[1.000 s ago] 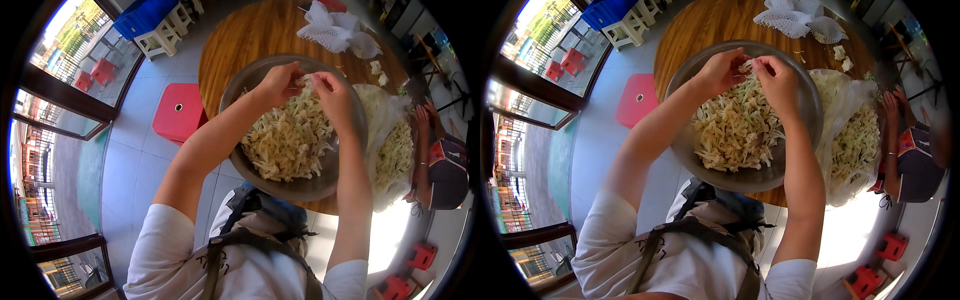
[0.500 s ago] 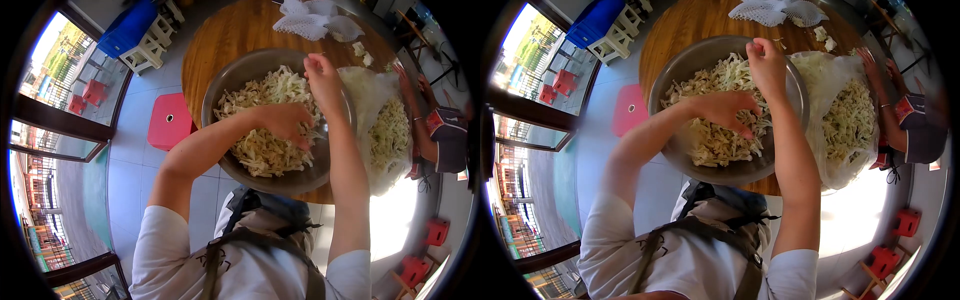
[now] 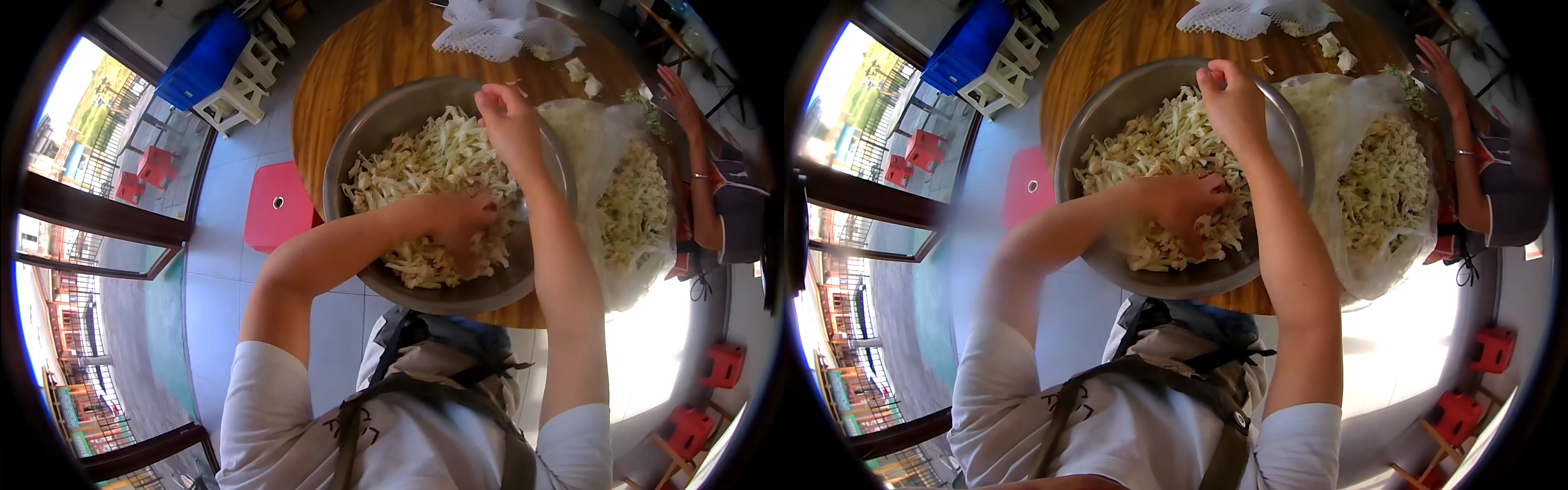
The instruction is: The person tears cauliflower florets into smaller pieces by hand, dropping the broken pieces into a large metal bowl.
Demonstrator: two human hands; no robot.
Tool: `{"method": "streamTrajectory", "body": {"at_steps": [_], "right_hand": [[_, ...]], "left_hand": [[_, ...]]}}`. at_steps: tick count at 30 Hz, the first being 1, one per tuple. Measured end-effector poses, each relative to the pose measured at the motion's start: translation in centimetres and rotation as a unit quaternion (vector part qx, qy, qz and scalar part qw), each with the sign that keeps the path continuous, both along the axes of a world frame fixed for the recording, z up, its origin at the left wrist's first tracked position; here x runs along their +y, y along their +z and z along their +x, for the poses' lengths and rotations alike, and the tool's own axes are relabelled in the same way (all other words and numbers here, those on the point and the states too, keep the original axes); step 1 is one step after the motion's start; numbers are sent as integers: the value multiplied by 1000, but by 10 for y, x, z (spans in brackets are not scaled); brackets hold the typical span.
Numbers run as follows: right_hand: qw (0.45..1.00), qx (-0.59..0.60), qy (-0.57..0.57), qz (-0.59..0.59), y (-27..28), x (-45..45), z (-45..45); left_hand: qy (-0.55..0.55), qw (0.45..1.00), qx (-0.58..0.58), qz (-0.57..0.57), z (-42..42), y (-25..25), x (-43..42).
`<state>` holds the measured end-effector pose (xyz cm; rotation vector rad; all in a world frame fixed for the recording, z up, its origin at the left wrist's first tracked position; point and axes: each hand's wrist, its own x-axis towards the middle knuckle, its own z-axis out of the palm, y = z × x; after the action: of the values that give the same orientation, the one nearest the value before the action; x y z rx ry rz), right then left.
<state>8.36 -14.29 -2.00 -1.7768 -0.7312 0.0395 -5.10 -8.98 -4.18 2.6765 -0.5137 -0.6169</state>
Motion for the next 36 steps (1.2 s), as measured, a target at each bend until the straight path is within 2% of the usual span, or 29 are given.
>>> {"method": "streamTrajectory", "body": {"at_steps": [1, 4, 7, 9, 16, 19, 21, 22, 26, 30, 36], "right_hand": [[1000, -2, -2, 2, 2, -1, 4], [1000, 10, 2, -2, 1, 1, -1], [1000, 4, 6, -2, -1, 1, -1], [1000, -18, -3, -13, -6, 2, 4], [1000, 0, -3, -15, -3, 2, 0], [1000, -7, 2, -21, -1, 0, -1], [1000, -6, 12, -22, -4, 2, 0], [1000, -8, 15, -23, -4, 2, 0], [999, 49, 22, -11, 4, -1, -4], [995, 63, 60, 47, -6, 2, 3], [968, 233, 76, 59, 25, -9, -14]], "left_hand": [[2, 999, -21, 28, 1, 4, -4], [-15, 998, 60, -4, 9, 9, -4], [-57, 995, 48, -69, 15, -2, -1], [-68, 994, 31, -74, 15, -5, -2], [-82, 991, 16, -106, 12, 19, 0], [0, 978, -32, -204, 9, 35, 3], [55, 962, 90, -250, 10, 64, 10], [80, 947, 148, -273, 13, 73, 14], [153, 842, 167, -490, 13, 61, 33], [184, 758, 129, -612, 13, 64, 48], [246, 547, 77, -796, 17, 57, 63]]}}
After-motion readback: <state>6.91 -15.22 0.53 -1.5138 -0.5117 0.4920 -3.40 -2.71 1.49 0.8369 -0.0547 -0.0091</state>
